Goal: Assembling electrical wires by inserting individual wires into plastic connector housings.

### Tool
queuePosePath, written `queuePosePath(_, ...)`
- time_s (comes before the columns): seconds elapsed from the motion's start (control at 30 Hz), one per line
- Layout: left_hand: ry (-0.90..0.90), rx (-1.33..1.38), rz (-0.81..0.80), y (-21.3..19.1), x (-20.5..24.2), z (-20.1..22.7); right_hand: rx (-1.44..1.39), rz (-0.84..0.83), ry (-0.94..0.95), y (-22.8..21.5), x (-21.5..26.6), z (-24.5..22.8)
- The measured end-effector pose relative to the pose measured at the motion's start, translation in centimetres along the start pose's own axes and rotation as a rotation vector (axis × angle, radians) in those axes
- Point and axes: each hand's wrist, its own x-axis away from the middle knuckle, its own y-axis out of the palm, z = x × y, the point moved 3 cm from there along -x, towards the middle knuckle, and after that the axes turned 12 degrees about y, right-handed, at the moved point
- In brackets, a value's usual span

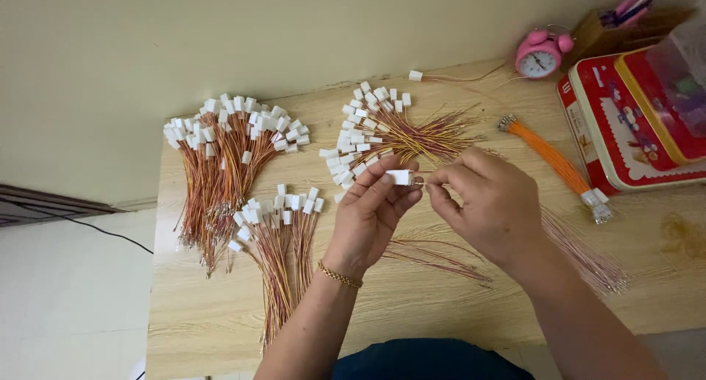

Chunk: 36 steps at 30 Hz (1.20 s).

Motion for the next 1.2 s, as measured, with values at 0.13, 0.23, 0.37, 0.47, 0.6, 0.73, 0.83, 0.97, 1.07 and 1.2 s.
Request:
queuePosePath(0.13, -0.002, -0.031, 0.005, 0.5, 0.3, 0.3, -0.03, 0.0, 0.032, -0.1, 0.2, -0.1)
queuePosePath(0.23, -0.005, -0.028, 0.006, 0.6, 0.5, 0.2, 0.02, 0.05, 0.027, 0.1, 0.4, -0.3)
queuePosePath(0.37, -0.009, -0.067, 0.018, 0.5, 0.4, -0.1, -0.011, 0.046, 0.023, 0.1, 0.5, -0.1)
queuePosePath(0.47, -0.017, -0.087, 0.025, 0.1, 0.3, -0.3, -0.09, -0.006, 0.018, 0.5, 0.5, 0.6)
queuePosePath(0.6, -0.035, -0.101, 0.037, -0.3, 0.5, -1.0, -0.138, -0.006, 0.038, 1.0, 0.6, 0.1)
queuePosePath(0.73, -0.043, -0.154, 0.073, -0.3, 0.6, -0.9, -0.146, -0.039, 0.039, 1.7, 0.8, 0.6)
queuePosePath(0.83, -0.045, -0.178, 0.079, -0.8, 0.7, -0.7, -0.147, -0.116, 0.096, 2.4, 1.3, 0.9)
queuePosePath(0.97, -0.081, -0.226, 0.077, -2.6, 1.1, -1.1, -0.216, -0.16, 0.164, 4.8, 3.2, 3.0)
queuePosePath(1.07, -0.095, -0.311, 0.095, -4.7, 1.6, -1.0, -0.211, -0.164, 0.18, 5.8, 4.1, 3.8)
queuePosePath(1.2, -0.115, -0.698, 0.127, -10.6, 2.3, -0.9, -0.3, -0.646, 0.504, 9.5, 6.9, 6.8)
